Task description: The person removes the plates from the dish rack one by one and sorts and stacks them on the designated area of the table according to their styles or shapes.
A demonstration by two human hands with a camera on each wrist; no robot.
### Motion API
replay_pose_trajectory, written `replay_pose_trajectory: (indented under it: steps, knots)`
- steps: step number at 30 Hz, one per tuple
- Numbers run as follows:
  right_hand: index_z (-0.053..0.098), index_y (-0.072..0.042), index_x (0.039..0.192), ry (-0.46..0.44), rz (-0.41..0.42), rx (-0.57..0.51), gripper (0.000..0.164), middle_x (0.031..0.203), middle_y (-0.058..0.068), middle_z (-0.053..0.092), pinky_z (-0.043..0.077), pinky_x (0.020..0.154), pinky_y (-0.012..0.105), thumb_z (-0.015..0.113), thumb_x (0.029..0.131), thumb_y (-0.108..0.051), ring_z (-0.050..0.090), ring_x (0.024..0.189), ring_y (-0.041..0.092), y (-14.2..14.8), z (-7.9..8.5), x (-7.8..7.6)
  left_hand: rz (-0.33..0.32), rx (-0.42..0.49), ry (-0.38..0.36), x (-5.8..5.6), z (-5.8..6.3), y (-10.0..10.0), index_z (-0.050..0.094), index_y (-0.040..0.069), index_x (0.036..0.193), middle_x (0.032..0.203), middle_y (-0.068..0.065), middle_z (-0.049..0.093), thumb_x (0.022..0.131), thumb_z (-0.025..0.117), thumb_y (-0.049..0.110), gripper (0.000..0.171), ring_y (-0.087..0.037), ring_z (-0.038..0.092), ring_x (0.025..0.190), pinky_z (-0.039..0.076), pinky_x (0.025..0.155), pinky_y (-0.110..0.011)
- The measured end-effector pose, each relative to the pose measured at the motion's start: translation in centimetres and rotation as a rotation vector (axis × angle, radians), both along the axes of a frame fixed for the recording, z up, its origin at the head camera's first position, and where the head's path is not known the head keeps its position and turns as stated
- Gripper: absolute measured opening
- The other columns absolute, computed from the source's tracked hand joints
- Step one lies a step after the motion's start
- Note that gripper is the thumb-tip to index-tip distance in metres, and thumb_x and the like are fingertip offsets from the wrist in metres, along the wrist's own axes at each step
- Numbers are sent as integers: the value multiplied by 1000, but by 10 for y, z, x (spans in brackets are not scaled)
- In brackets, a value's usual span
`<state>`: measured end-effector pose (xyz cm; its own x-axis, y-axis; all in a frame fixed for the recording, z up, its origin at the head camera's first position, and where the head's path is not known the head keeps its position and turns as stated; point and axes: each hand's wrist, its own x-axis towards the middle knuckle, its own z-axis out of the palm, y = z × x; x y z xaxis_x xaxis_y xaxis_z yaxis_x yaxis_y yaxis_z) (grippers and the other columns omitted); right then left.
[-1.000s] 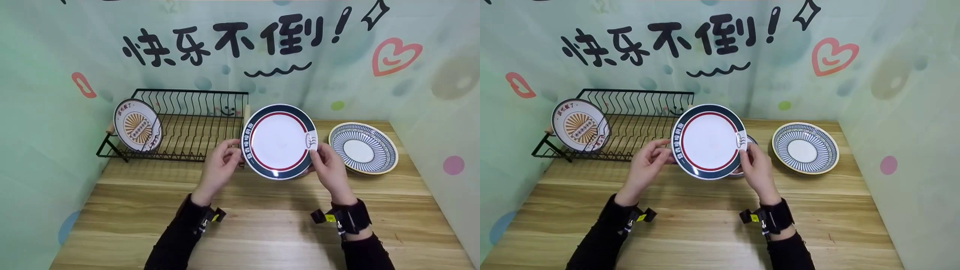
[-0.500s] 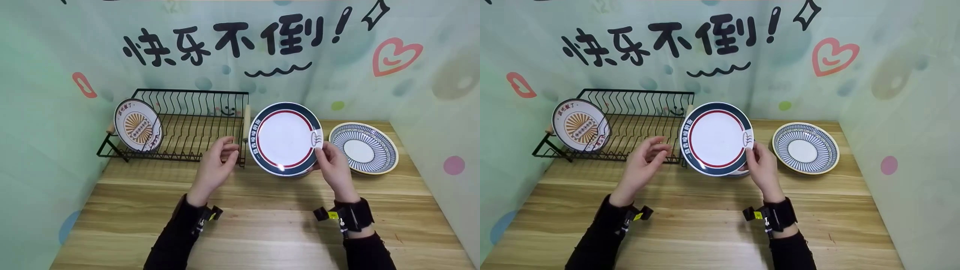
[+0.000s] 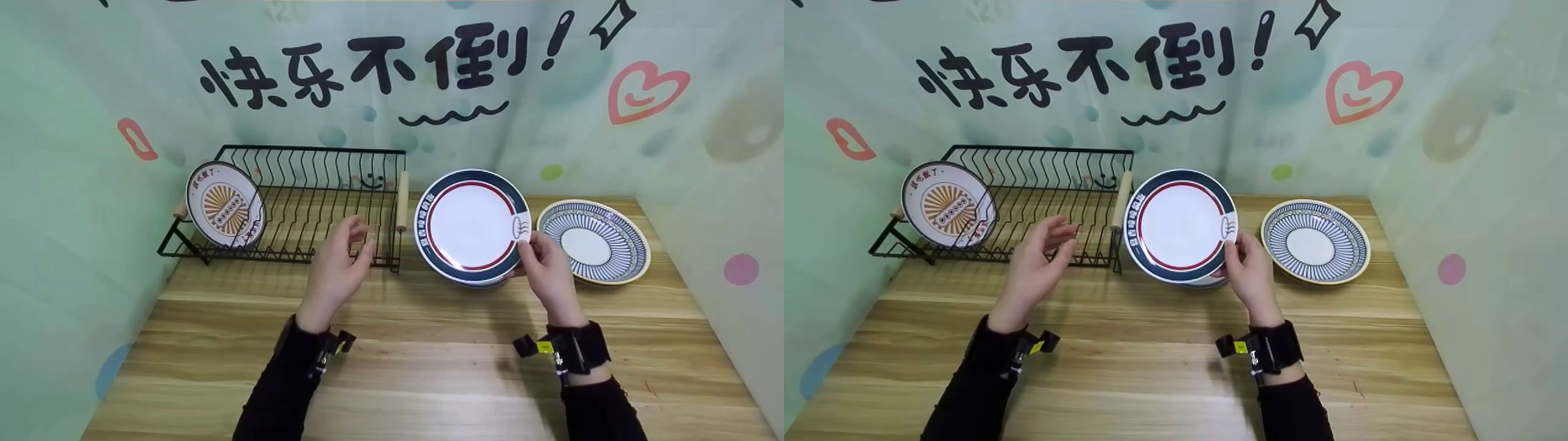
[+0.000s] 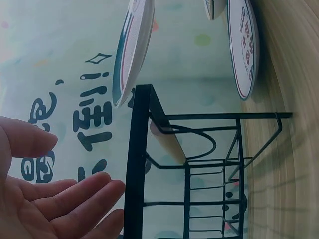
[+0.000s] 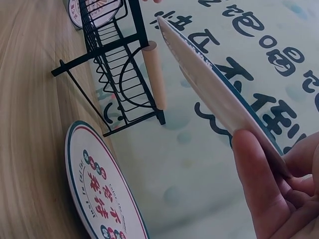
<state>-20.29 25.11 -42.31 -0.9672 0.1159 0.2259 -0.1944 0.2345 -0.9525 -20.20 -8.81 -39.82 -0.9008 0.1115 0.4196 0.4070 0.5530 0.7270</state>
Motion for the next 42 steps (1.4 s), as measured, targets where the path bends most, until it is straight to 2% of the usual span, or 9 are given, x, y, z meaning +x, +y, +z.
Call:
replay_pose_trajectory:
  steps: [3,10,16,20,25,32,39,42]
  knots:
    - [55,14,114,-10,-4,2,23,85,17,61,60,60,37,48,102,-4,65,59,15,1,-2,-2,17,-5,11,-1,0,-3,48,-1,139,127,-14,63,97,63,21,50,-24,59,114,46,101,-41]
    - [55,14,111,-32,-24,-1,22,85,17,61,60,61,41,48,101,-3,65,58,14,1,-7,-6,61,-57,12,-5,-2,-9,45,-4,140,129,-16,60,97,62,20,52,-29,58,116,47,101,-41]
    - [53,15,115,-76,-24,2,25,86,16,61,60,62,38,48,101,-6,65,59,13,3,-9,-8,72,-68,44,-9,-5,-13,48,-4,138,130,-20,59,96,63,16,49,-32,58,116,48,99,-42]
    - [53,15,114,-98,-26,17,25,86,16,61,60,64,41,47,102,-5,66,60,19,5,-12,-11,66,-50,49,-11,-7,-15,48,-5,137,131,-22,59,95,65,14,49,-34,58,118,46,102,-44]
    - [53,16,113,-117,-29,22,24,84,15,61,60,66,44,46,101,-4,68,62,27,7,-18,-14,82,-47,21,-13,-7,-18,45,-6,140,131,-21,58,96,64,18,53,-34,56,119,44,104,-45]
    - [51,16,116,-177,-24,19,28,86,13,61,60,68,40,46,102,-8,65,62,15,10,-21,-15,102,-44,-17,-14,-4,-23,45,-5,140,133,-21,56,96,63,19,54,-33,53,120,42,105,-44]
    - [50,18,116,-212,-17,20,29,89,15,60,60,67,32,44,103,-8,65,64,12,12,-24,-16,114,-35,-27,-15,-3,-29,43,-5,141,135,-22,55,96,62,19,54,-36,54,121,42,106,-45]
    - [50,18,116,-219,-14,20,30,89,15,59,60,67,32,43,102,-7,64,62,12,13,-27,-16,116,-37,-18,-16,-3,-31,43,-6,141,134,-23,55,96,63,19,55,-36,54,120,43,105,-47]
